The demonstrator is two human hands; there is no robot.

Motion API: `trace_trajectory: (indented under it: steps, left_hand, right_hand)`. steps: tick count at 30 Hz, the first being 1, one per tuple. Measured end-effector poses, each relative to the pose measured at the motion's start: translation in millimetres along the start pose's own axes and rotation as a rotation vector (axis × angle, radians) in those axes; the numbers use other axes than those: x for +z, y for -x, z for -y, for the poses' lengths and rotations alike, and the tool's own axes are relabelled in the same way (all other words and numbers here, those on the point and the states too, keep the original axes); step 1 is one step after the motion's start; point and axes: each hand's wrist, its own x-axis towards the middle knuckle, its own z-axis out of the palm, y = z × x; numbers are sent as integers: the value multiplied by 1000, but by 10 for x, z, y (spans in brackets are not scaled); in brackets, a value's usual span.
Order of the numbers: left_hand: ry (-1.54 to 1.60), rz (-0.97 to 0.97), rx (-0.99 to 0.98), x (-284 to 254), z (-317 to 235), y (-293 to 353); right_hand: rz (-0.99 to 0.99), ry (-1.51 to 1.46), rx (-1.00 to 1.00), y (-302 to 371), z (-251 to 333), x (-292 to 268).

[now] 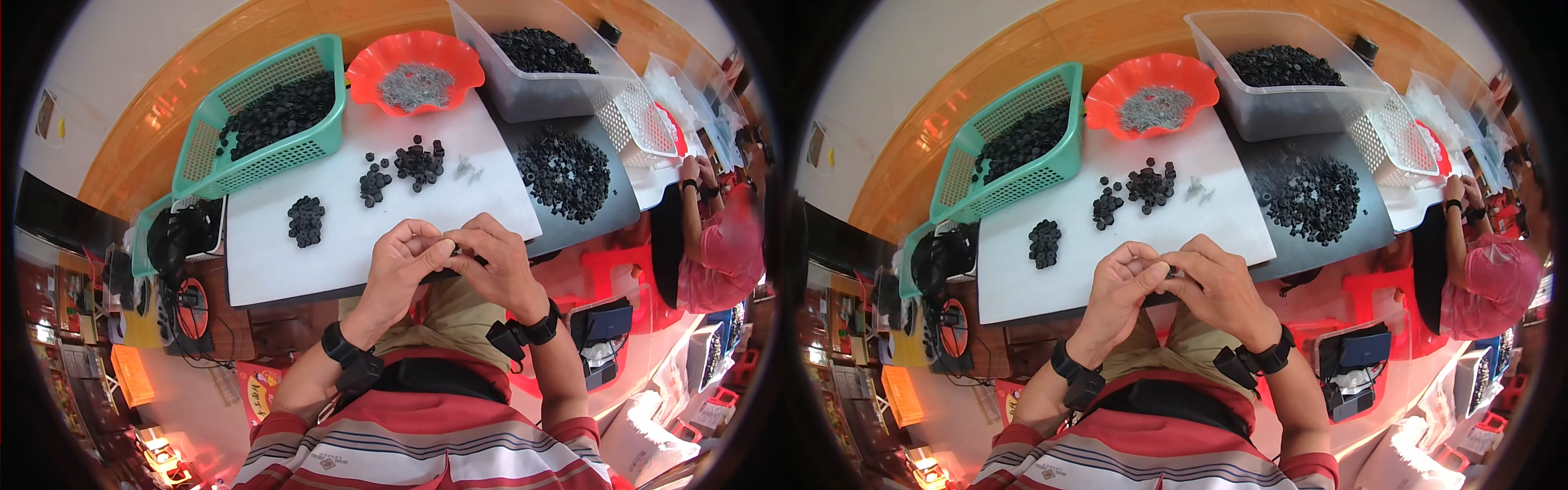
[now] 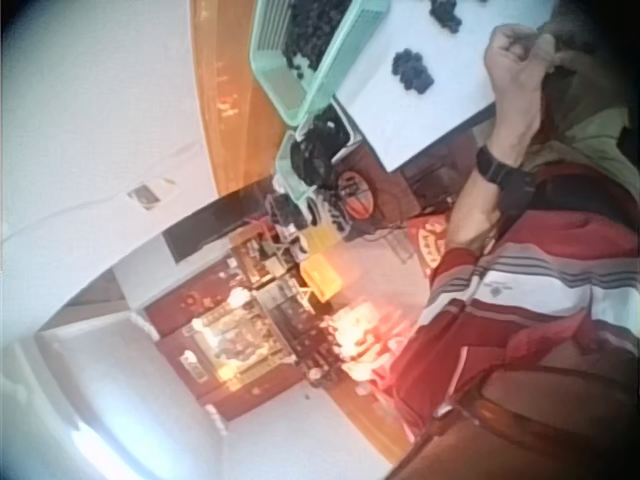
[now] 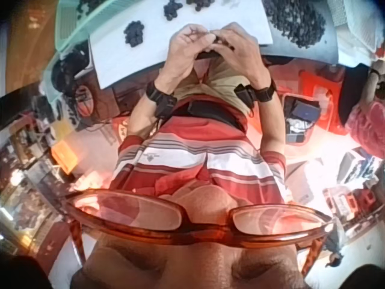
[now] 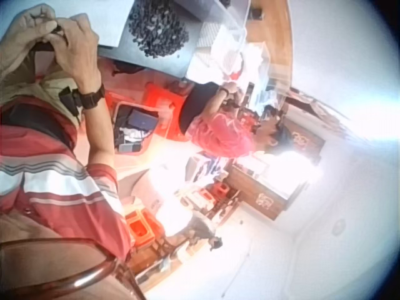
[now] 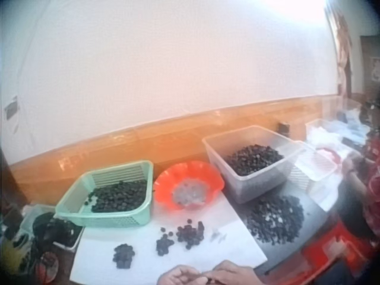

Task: Assembling small black and white plastic components for shoe manufacturing by hand.

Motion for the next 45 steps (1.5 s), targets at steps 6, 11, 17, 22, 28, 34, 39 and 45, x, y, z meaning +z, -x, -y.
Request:
trace_trajectory:
  steps: [6, 11, 17, 22, 28, 34, 39, 45]
  left_hand:
    - [-31, 31, -25, -25, 4, 7]
    - [-64, 23, 1, -19, -8, 13]
    - [-32, -12, 29, -71, -32, 62]
    - [-5, -123, 142, -112, -318, 12]
    - [-62, -335, 510, -491, -1160, -380]
    - [-53, -505, 554, -362, -1076, -180]
    - [-271, -354, 377, -299, -522, 32]
    - [-462, -274, 350, -317, -281, 47]
  right_hand:
    - [29, -6, 20, -5, 9, -25]
    - [25, 13, 0, -22, 19, -22]
    - [85, -21, 2, -57, 88, -6]
    - [6, -82, 5, -20, 162, -44]
    - [35, -68, -38, -123, 254, -26]
    - [0, -38, -65, -182, 242, -28]
    - [-41, 65, 10, -343, 103, -93]
    - [22, 399, 156, -554, -190, -254]
